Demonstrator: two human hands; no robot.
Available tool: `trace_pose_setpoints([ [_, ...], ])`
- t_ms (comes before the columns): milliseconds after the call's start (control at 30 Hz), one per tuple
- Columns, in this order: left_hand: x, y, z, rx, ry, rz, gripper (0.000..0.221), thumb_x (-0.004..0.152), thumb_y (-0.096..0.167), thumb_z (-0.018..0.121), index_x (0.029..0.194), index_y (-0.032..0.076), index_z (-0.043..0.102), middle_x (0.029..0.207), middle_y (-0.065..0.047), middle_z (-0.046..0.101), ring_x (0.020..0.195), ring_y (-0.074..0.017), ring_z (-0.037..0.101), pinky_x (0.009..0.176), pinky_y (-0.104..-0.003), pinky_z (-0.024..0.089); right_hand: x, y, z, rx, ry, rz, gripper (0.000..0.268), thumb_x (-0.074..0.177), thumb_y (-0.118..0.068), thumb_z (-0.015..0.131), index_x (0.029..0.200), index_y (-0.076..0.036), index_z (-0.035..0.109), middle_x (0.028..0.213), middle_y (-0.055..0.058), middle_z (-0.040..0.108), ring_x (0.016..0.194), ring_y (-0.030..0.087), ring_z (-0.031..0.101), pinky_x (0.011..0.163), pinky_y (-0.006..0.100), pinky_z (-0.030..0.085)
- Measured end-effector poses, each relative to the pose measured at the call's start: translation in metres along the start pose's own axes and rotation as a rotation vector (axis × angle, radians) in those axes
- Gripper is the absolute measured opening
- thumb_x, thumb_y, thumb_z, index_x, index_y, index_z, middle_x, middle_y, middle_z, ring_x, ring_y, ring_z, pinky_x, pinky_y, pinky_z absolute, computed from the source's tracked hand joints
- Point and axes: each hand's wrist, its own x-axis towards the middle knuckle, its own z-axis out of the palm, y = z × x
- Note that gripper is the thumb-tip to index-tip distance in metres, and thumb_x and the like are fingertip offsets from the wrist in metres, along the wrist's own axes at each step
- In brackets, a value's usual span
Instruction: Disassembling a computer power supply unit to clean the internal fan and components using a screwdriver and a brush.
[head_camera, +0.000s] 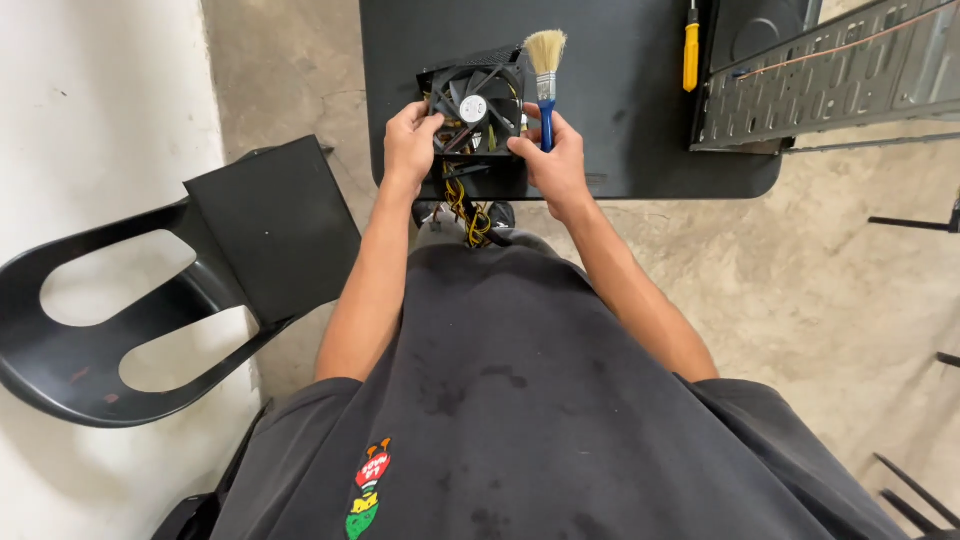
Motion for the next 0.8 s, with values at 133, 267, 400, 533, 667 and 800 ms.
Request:
trace_pose_setpoints([
  [133,0.001,-0.027,0.004,-0.059,-0.005,0.065,0.033,0.083,0.027,0.082,0.114,0.019,0.076,0.1,-0.004,0.08,0.1,-0.0213,0.076,0.09,-0.037,0.057,0.002,0.012,0.003,0.265,0.043,0.115,0.025,0.091,-0.001,0.065,0.115,-0.001,0.071,0.055,-0.005,0.036,0.038,0.001,0.035,0.032,0.018,0.03],
  [267,0.008,-0.052,-0.002,-0.321,-0.081,0.133,0.041,0.084,0.012,0.085,0.124,0.012,0.074,0.108,-0.01,0.078,0.096,-0.0191,0.074,0.076,-0.031,0.064,0.007,0.016,-0.004,0.254,0.032,0.115,0.022,0.094,0.0,0.062,0.114,-0.001,0.071,0.05,-0.002,0.034,0.037,0.002,0.032,0.035,0.019,0.026],
  [400,0.003,-0.033,-0.03,-0.444,-0.216,-0.044,0.03,0.101,0.033,0.067,0.129,0.023,0.072,0.12,0.0,0.076,0.104,-0.0124,0.07,0.072,-0.021,0.051,0.016,0.01,0.002,0.195,-0.025,0.003,0.026,0.099,-0.004,0.062,0.124,-0.001,0.071,0.049,0.003,0.035,0.038,0.006,0.034,0.037,0.022,0.027],
  [533,-0.005,0.011,-0.065,-0.524,-0.355,-0.181,0.041,0.102,0.03,0.054,0.139,0.015,0.065,0.13,-0.001,0.075,0.091,-0.0044,0.07,0.06,-0.015,0.041,0.028,-0.013,0.016,0.176,0.035,0.042,0.016,0.099,-0.009,0.061,0.114,-0.003,0.065,0.057,-0.004,0.03,0.039,0.007,0.027,0.038,0.027,0.021],
  [667,0.005,0.009,-0.068,-0.572,-0.366,-0.209,0.04,0.103,0.029,0.053,0.138,0.016,0.065,0.124,0.001,0.077,0.1,-0.0086,0.074,0.062,-0.017,0.041,0.026,-0.056,0.042,0.092,-0.001,0.059,0.017,0.101,-0.012,0.059,0.114,-0.003,0.064,0.062,-0.005,0.032,0.042,0.007,0.028,0.042,0.028,0.024],
  [800,0.013,0.015,-0.065,-0.54,-0.323,-0.26,0.025,0.1,0.042,0.055,0.107,0.021,0.065,0.092,0.006,0.067,0.082,-0.0071,0.062,0.066,-0.025,0.04,0.022,-0.096,0.078,-0.032,-0.13,-0.055,0.013,0.101,-0.007,0.059,0.109,-0.001,0.067,0.062,-0.006,0.034,0.042,0.004,0.027,0.04,0.025,0.021],
])
